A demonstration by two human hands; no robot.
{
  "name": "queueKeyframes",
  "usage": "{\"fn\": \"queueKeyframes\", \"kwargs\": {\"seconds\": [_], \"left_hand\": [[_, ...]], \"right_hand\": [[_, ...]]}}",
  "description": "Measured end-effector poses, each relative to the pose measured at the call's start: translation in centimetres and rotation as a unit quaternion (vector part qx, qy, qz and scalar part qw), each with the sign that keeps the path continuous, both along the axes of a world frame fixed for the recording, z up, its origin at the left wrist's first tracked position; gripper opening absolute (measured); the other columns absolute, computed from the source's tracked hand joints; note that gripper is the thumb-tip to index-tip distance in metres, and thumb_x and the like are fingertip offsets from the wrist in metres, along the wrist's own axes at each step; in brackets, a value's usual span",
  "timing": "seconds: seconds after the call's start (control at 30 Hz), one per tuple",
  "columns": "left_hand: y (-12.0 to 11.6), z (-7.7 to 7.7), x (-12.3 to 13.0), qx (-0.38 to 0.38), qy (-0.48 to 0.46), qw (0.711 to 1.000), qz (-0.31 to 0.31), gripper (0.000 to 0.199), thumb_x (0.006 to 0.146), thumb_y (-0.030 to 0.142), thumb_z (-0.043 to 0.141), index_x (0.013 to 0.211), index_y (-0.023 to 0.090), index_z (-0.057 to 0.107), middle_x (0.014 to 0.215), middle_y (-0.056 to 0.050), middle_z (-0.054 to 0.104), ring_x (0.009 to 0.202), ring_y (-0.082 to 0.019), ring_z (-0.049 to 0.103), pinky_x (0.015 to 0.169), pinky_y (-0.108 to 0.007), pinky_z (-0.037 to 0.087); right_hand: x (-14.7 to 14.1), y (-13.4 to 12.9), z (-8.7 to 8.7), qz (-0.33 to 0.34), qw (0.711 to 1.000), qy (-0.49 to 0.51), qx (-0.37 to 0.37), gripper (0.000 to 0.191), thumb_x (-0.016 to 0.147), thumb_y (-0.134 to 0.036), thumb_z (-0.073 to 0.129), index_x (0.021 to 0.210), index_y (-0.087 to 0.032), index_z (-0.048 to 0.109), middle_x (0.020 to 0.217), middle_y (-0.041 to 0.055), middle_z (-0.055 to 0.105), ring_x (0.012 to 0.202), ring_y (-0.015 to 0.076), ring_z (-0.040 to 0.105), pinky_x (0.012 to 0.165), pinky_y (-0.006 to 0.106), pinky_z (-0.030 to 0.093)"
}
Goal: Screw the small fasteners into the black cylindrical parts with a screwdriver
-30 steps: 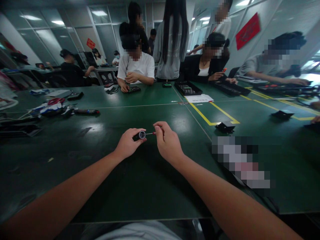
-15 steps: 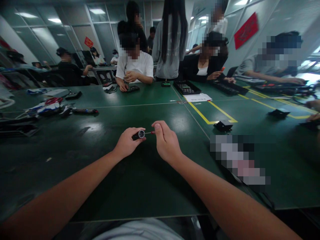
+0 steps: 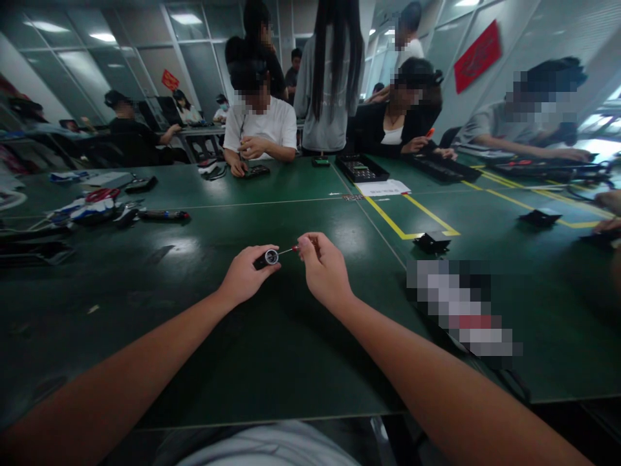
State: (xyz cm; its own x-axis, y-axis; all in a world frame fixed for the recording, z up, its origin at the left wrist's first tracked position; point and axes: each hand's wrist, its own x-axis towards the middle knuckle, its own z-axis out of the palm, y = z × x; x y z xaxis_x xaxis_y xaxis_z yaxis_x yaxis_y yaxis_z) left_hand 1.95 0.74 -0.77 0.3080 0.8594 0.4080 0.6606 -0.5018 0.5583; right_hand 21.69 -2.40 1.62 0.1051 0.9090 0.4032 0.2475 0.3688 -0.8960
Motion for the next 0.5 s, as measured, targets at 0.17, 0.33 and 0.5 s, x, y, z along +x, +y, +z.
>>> {"fn": "queueKeyframes", "kwargs": {"seconds": [0.17, 0.33, 0.5], "left_hand": [[0.1, 0.2, -0.2, 0.034, 0.0, 0.999, -0.023, 0.035, 0.088, 0.029, 0.074, 0.122, 0.027, 0.067, 0.107, -0.001, 0.071, 0.101, -0.024, 0.061, 0.098, -0.043, 0.043], [0.4, 0.2, -0.5, 0.038, 0.0, 0.999, -0.017, 0.034, 0.087, 0.028, 0.075, 0.12, 0.025, 0.067, 0.105, -0.002, 0.072, 0.099, -0.023, 0.062, 0.096, -0.043, 0.043], [0.3, 0.0, -0.3, 0.047, 0.003, 0.999, -0.02, 0.035, 0.087, 0.029, 0.076, 0.121, 0.026, 0.067, 0.105, -0.001, 0.072, 0.1, -0.024, 0.062, 0.098, -0.044, 0.043]], "right_hand": [[0.3, 1.8, -0.6, 0.041, 0.923, 0.309, -0.224, 0.027, 0.099, -0.036, 0.048, 0.079, -0.021, 0.059, 0.065, -0.0016, 0.053, 0.057, 0.0137, 0.051, 0.068, 0.034, 0.052], [0.9, 2.5, -0.9, 0.059, 0.892, 0.38, -0.237, 0.025, 0.095, -0.037, 0.057, 0.076, -0.021, 0.058, 0.062, -0.0029, 0.051, 0.052, 0.012, 0.047, 0.064, 0.031, 0.054], [0.6, 2.2, -1.4, 0.029, 0.952, 0.282, -0.114, 0.026, 0.088, -0.048, 0.065, 0.084, -0.023, 0.061, 0.073, -0.0013, 0.06, 0.064, 0.0138, 0.056, 0.067, 0.032, 0.055]]}}
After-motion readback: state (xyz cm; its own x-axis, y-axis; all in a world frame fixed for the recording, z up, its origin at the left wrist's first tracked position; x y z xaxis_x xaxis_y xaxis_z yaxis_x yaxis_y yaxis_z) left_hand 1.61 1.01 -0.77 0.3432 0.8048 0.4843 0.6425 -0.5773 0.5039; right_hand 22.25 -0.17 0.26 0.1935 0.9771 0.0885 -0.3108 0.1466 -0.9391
